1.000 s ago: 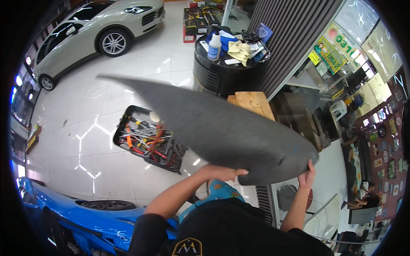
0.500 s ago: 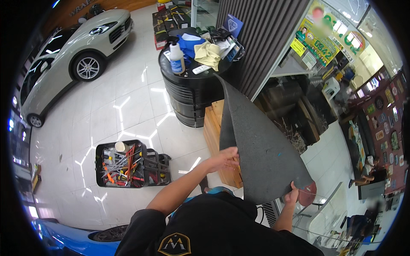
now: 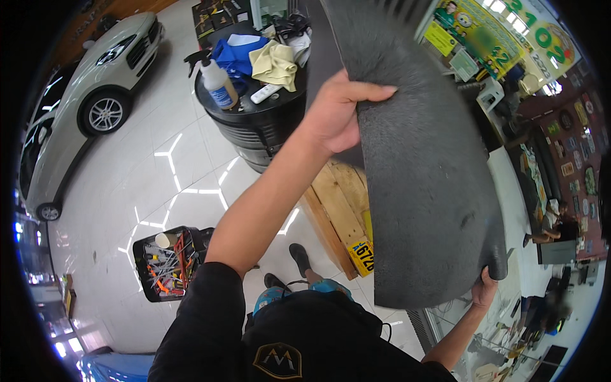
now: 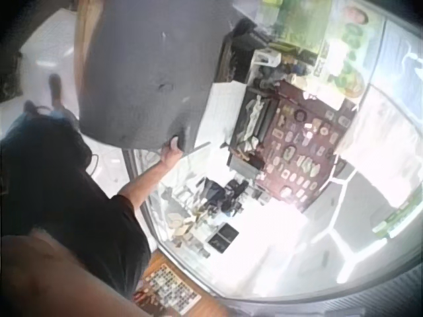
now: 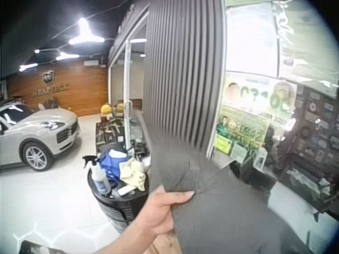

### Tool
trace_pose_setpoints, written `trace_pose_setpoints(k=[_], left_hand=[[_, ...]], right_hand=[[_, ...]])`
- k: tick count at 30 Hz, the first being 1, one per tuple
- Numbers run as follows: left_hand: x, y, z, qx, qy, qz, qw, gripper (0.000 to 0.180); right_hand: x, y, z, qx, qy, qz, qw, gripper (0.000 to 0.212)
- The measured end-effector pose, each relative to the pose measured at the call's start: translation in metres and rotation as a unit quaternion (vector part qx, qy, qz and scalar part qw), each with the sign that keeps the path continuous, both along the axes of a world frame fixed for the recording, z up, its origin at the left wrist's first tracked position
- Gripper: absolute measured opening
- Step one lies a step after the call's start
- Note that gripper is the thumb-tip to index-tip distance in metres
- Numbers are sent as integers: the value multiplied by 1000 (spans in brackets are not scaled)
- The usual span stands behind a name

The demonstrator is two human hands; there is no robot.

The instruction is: The person removes a black rubber weatherstrip from the driver-side door frame of a blue car, then installs a new weatherstrip along the door opening. They use an orange plastic trim tool to tuck and secure the strip into place.

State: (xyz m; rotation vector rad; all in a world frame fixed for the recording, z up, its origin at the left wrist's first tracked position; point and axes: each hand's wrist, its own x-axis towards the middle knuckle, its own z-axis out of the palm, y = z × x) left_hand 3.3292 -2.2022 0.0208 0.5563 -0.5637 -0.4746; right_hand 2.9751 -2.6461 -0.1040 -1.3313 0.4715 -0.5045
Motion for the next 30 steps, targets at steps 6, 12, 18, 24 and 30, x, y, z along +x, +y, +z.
trace_pose_setpoints(k=[6,12,18,24,30], left_hand=[[-79,-8,-12,98,59,138,984,54],[-175,13,-303,415,257,305,817,42],[-204,9,-416,655,295,261,644,39],[-172,51,-405,626,337,360,604,37],[-178,89,-411,596,386,414,570,40]], right_hand=[[-16,-26,-39,91,107,-1,990,48],[16,-18,-124,59,232,114,964,53],[-4,-50,-225,182,439,120,872,54],[35,-5,-285,183,555,143,799,47],[31,70,-299,184,561,164,790,41]])
